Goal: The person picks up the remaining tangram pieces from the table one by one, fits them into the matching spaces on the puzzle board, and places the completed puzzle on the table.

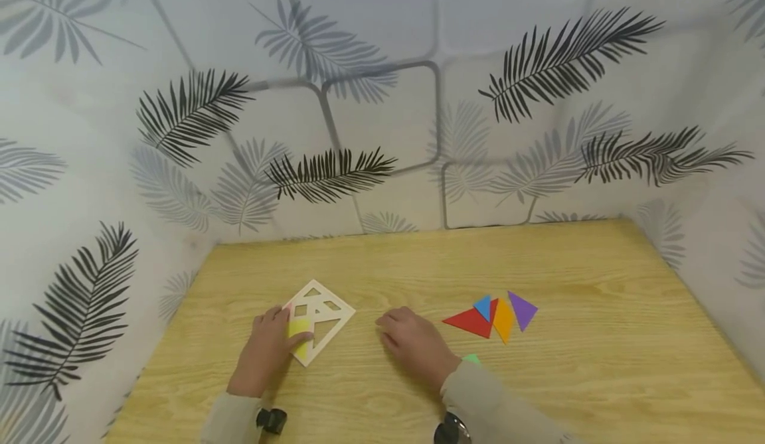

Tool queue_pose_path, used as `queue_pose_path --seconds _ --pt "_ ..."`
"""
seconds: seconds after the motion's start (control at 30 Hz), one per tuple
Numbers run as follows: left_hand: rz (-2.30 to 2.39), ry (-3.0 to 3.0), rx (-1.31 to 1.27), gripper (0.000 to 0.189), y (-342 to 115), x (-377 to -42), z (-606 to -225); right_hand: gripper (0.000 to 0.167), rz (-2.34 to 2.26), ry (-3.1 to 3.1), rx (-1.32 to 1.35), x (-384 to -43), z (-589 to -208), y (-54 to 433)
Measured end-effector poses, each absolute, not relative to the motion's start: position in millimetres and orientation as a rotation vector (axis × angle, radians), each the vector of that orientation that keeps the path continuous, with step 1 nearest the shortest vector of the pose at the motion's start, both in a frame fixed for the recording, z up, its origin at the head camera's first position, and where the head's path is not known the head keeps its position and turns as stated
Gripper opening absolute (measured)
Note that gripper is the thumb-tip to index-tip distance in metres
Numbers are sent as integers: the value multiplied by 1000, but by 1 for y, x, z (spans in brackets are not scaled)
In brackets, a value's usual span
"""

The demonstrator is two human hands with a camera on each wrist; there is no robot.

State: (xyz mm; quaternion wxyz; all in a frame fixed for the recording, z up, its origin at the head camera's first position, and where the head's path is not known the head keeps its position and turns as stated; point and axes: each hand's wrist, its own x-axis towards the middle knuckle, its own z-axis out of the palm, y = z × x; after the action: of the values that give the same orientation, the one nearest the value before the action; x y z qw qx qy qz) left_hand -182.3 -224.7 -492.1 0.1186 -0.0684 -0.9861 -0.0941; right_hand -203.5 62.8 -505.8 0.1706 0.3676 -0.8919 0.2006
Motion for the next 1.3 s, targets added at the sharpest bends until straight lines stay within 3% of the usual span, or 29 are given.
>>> queue_pose_path --seconds 0.4,1.3 --pt "-458 -2964 -247 64 -220 -186 -491 18 622 -2542 1094 -203 -507 50" --pt "-556 -3067 -486 72 -197 -207 -494 12 709 -2514 1300 -197 -511 45"
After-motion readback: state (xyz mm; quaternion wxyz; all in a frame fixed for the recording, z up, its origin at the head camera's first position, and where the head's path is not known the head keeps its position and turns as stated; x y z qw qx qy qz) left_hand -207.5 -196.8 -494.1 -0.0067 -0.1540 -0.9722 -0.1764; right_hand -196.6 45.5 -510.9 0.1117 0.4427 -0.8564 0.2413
